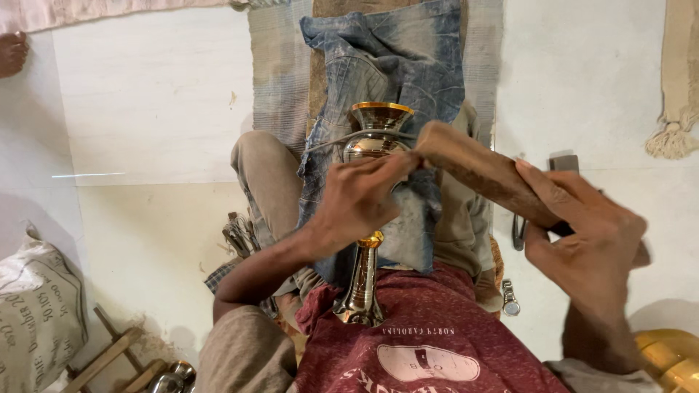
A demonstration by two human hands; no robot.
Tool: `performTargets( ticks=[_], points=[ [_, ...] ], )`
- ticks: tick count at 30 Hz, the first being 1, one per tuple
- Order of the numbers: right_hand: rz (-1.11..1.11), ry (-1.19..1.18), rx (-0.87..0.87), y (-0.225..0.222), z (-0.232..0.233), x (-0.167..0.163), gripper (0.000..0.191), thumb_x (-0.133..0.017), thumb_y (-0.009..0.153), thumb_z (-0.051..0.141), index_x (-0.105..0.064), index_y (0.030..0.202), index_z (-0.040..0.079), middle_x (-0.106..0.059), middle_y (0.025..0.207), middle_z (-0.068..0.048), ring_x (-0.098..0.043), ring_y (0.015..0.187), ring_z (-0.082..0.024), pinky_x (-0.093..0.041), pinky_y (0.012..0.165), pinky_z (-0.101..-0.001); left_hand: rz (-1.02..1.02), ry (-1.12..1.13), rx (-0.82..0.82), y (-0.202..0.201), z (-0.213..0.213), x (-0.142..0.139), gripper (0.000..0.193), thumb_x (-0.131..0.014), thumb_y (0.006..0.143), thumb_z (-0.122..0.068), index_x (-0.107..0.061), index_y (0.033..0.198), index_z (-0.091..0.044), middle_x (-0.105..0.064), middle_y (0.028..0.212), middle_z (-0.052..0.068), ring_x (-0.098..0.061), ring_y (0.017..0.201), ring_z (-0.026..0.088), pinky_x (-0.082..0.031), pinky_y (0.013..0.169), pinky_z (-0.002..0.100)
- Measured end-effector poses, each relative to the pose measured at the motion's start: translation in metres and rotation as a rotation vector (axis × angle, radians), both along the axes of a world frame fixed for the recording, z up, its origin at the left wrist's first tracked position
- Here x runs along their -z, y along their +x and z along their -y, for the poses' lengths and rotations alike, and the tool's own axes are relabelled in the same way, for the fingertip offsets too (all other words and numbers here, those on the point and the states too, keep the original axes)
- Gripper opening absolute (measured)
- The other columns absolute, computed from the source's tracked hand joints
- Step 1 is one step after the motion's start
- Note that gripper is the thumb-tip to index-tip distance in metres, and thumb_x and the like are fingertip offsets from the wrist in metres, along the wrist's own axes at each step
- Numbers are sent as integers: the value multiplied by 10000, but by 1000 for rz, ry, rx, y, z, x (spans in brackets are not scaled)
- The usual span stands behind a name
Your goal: The person sits on the floor with a brass goblet-shaped vessel held between their feet and lap. They hold a punch against the vessel's flared body and strike it with a wooden mallet, rotating the vessel to work around its surface, shaping and smoothing the metal.
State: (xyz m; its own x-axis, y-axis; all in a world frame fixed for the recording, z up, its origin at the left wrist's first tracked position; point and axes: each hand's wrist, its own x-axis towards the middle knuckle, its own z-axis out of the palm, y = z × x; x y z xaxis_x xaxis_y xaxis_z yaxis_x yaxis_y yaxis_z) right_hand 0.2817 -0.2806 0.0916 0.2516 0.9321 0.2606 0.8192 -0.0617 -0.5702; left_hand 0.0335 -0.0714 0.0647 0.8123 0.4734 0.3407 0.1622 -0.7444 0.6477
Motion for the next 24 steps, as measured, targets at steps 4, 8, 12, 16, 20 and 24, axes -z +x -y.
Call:
performTargets(
  ticks=[4,8,12,16,20,24],
  points=[
    [-622,262,209,-34,3,41,677,-701,833,-79,-596,1497,-2,-713,1091,-124,-653,827,-141,-522,712,-202,307,-315,-47,-2,-12,-13,382,-607,937,159,-629,1254,-53,-771,1100,106,-808,925,196,-654,696,286],
    [-937,-7,420,-77,6,71,527,-714,785,-91,-633,1300,-11,-721,1034,-82,-716,873,-143,-628,753,-274,158,-577,39,2,-37,-25,389,-657,880,135,-669,1238,-17,-800,899,121,-635,564,182,-462,449,302],
    [-1141,-91,508,-108,17,82,601,-726,809,-102,-596,1394,-55,-683,1112,-97,-664,996,-152,-562,823,-268,132,-195,314,17,-56,-26,480,-594,923,147,-632,1346,-76,-776,1059,95,-779,841,133,-608,582,231],
    [-878,-25,413,-117,23,88,690,-719,814,-77,-539,1478,-33,-715,1183,-120,-680,1073,-155,-561,940,-261,-139,-68,431,32,-64,-32,587,-650,752,127,-669,1298,-86,-785,910,94,-642,555,125,-446,408,273],
    [-787,-29,360,-115,22,91,722,-694,789,-83,-550,1494,-27,-725,1198,-143,-681,1063,-148,-548,952,-265,-289,-70,587,51,-75,-39,549,-645,766,125,-719,1254,-114,-782,847,80,-606,462,131,-395,358,290],
    [-735,-27,311,-112,19,91,764,-679,760,-81,-510,1505,-49,-704,1268,-182,-677,1098,-162,-547,947,-274,-322,-81,737,63,-86,-37,532,-649,742,124,-769,1190,-136,-791,818,49,-609,518,129,-400,405,294]
  ],
)
